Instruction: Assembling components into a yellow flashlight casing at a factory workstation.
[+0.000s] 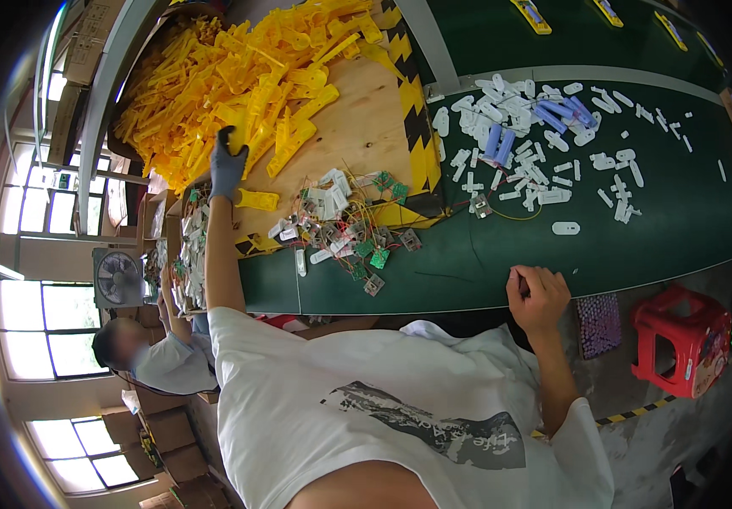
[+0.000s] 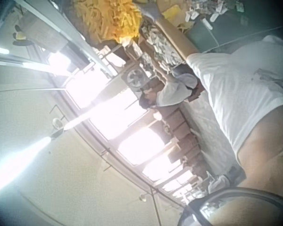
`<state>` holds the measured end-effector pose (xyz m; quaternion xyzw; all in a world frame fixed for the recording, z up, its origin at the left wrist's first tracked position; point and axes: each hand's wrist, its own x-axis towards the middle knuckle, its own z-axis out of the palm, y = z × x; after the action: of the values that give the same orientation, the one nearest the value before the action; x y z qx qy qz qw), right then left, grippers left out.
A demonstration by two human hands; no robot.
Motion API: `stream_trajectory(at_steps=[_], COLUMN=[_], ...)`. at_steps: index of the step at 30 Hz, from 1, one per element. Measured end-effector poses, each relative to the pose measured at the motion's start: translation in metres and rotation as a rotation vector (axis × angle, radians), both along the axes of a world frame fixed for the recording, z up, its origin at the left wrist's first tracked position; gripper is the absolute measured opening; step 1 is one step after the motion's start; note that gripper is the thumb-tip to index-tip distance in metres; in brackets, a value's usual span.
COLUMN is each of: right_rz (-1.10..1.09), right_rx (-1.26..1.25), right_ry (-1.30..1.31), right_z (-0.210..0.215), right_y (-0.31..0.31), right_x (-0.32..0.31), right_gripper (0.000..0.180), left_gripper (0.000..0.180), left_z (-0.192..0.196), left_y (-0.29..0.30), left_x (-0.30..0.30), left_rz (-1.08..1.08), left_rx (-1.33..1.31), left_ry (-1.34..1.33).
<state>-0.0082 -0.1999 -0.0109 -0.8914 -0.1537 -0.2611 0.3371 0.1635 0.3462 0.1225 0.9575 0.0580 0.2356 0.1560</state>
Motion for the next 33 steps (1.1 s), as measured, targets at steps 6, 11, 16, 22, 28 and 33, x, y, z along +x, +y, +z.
stream_trajectory(at_steps=[6, 11, 16, 22, 28, 33], right_rz=[0.275, 0.673, 0.589, 0.507, 0.456, 0.766], right_rx=[0.918, 0.899, 0.469, 0.355, 0.289, 0.215], right_ry=[0.759, 0.508, 0.053, -0.210, -0.313, -0.066], right_z=[0.025, 0.040, 0.037, 0.021, 0.023, 0.044], right_y=[0.007, 0.043, 0.041, 0.042, 0.044, 0.022], right_x=[-0.005, -0.008, -0.010, -0.021, -0.024, -0.005], right_gripper=[0.022, 0.032, 0.041, 0.046, 0.043, 0.032], left_gripper=[0.066, 0.037, 0.046, 0.103, 0.064, 0.048], left_z=[0.014, -0.033, -0.084, -0.117, -0.104, -0.125], left_y=[-0.147, -0.276, -0.302, -0.346, -0.344, -0.338], left_x=[-0.105, -0.184, -0.211, -0.249, -0.261, -0.250], left_rz=[-0.300, -0.875, -0.550, -0.020, -0.307, -0.404], left_rx=[0.318, 0.493, 0.178, -0.839, -2.195, -2.061], left_ry=[-0.336, -0.077, -0.234, -0.198, 0.089, 0.140])
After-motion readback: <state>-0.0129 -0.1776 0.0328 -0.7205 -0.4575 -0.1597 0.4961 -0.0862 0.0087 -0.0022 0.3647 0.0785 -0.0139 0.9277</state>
